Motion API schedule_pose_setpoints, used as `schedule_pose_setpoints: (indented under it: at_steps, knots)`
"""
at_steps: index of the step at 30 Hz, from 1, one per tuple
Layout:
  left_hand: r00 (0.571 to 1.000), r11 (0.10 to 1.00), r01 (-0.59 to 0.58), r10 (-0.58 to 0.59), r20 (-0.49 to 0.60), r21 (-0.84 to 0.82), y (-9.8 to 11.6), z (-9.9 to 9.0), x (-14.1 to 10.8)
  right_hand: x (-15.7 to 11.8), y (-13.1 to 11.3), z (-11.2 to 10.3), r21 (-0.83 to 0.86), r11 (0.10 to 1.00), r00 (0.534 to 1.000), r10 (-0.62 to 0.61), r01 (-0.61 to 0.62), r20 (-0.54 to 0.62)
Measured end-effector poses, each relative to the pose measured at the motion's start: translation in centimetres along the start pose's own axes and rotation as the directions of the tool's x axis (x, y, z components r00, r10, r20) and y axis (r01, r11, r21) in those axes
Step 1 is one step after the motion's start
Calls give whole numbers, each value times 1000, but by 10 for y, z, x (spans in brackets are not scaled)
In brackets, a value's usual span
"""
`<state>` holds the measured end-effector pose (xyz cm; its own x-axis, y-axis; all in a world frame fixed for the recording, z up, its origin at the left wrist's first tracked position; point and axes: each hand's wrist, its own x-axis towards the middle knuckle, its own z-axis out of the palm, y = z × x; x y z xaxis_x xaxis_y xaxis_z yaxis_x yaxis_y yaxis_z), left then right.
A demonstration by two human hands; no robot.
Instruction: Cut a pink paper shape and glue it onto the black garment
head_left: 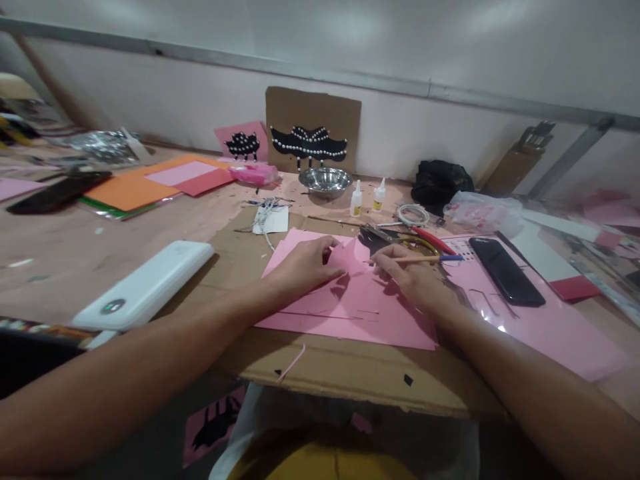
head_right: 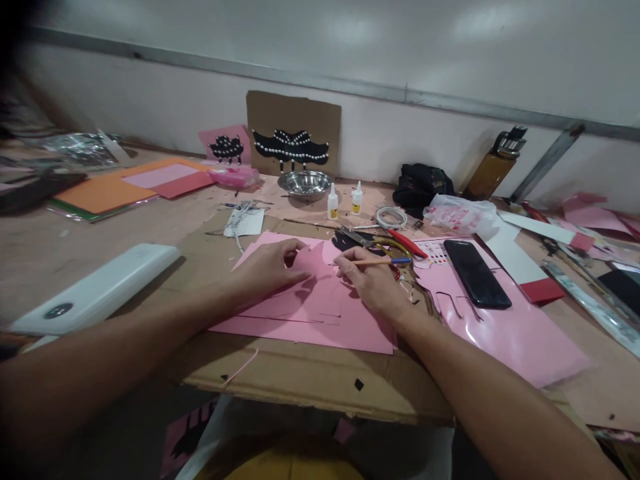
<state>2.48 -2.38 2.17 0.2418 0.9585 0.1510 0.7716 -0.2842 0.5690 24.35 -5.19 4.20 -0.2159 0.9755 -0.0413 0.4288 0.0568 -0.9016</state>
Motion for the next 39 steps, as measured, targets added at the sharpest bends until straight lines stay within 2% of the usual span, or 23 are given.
schedule_pose_setpoints:
  at_steps: [6, 10, 12, 14, 16, 18, 20, 21, 24, 27, 30, 34, 36, 39]
  knots:
    - [997, 994, -71, 70, 20, 80, 5, 4, -3, 3, 1, 3, -71, 995, 996, -65, 69, 55]
    - [974, 971, -114, 151, -169, 209, 7, 5, -8, 5, 8, 2, -20, 995, 995, -96, 96, 22]
    - [961, 964, -147, 192, -200, 220, 8, 6, -12, 6, 11, 1, 13, 997, 997, -74, 74, -21]
    - [964, 958, -217, 241, -111, 188, 8, 6, -16, 8, 14, 0, 59, 997, 997, -36, 41, -74]
    - [944, 935, -328, 319, 87, 136, 10, 7, -20, 9, 15, 0, 100, 995, 994, -11, 21, -107]
    - [871, 892, -447, 416, 263, 69, 12, 6, -22, 9, 15, -1, 117, 993, 994, -1, 15, -113]
    - [803, 852, -523, 487, 343, 17, 15, 5, -24, 9, 13, -1, 115, 993, 995, 6, 6, -100]
    - [791, 844, -537, 501, 352, 6, 16, 4, -25, 8, 12, 0, 113, 994, 996, 9, 1, -88]
    - [797, 854, -520, 477, 371, 22, 16, -1, -26, 7, 9, 2, 105, 994, 999, -4, 8, -37]
    - [809, 863, -502, 444, 385, 58, 12, -3, -26, 7, 11, 4, 40, 994, 994, -106, 105, 26]
    - [839, 876, -469, 403, 367, 112, 8, -4, -26, 10, 17, 2, -97, 964, 968, -240, 247, 74]
    - [863, 881, -443, 368, 347, 167, 4, -2, -26, 15, 23, -5, -325, 859, 917, -355, 396, 180]
    - [868, 878, -442, 367, 334, 182, 1, 1, -25, 16, 25, -7, -379, 828, 910, -361, 414, 204]
    - [872, 865, -456, 388, 300, 207, -5, 7, -22, 15, 24, -6, -377, 835, 916, -355, 401, 188]
